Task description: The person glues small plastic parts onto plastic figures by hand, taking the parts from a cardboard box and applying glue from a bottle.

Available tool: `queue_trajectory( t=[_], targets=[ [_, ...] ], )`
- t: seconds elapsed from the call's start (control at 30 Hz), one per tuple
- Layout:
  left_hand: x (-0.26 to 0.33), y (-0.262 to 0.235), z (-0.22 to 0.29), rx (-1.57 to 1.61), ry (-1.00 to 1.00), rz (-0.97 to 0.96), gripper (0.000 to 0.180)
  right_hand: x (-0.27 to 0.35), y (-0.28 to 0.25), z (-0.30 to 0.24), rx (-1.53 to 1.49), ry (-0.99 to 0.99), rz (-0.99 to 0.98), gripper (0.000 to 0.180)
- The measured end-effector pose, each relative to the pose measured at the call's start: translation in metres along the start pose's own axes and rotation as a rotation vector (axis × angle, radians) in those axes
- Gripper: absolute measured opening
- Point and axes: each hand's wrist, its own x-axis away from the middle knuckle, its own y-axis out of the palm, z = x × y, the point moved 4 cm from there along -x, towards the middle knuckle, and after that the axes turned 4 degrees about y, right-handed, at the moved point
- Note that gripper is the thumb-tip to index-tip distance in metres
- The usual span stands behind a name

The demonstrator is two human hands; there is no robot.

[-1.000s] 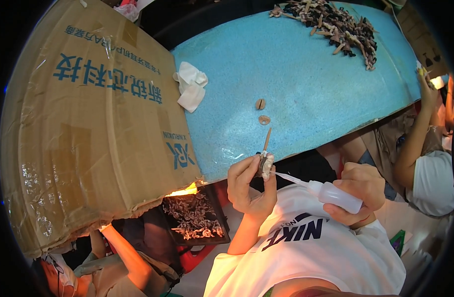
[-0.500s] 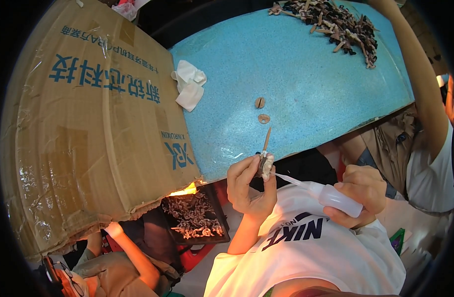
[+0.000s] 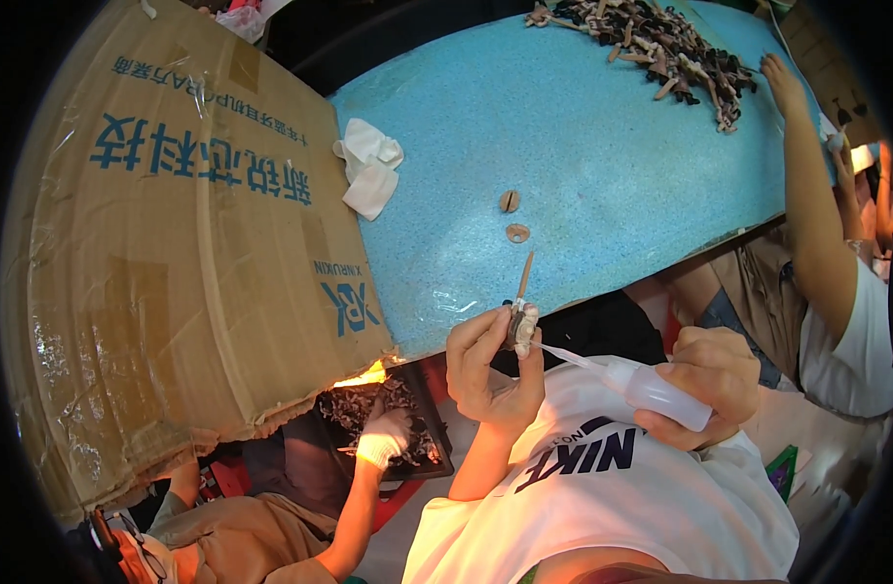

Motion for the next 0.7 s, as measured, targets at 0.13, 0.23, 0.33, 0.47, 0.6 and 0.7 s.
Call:
queue_trajectory(
  t=[0.13, 0.23, 0.33, 0.47, 0.6, 0.7],
  targets=[
    [0.0024, -0.0009, 0.001, 0.016, -0.044, -0.019, 0.035, -0.0005, -0.001, 0.0001, -0.005, -0.001, -0.011, 0.036],
    [0.0041, -0.001, -0.0002, 0.036, -0.091, -0.028, 0.034, 0.0011, -0.0007, 0.0009, -0.015, -0.007, 0.01, 0.036],
    [0.0038, -0.0009, -0.0003, 0.045, -0.09, -0.028, 0.033, 0.0003, -0.0006, 0.0006, -0.024, -0.017, 0.037, 0.036],
    [0.0033, -0.0007, -0.003, 0.025, -0.029, 0.003, 0.036, 0.0008, 0.0002, 0.0019, -0.032, -0.009, 0.017, 0.036],
    [0.0059, -0.0002, -0.0039, 0.055, -0.072, 0.015, 0.036, 0.0052, -0.0014, 0.004, -0.031, 0.02, 0.025, 0.034],
    [0.0091, -0.003, -0.0062, 0.043, -0.11, 0.014, 0.036, 0.0077, -0.0043, 0.0063, -0.065, 0.059, 0.046, 0.034]
  ],
)
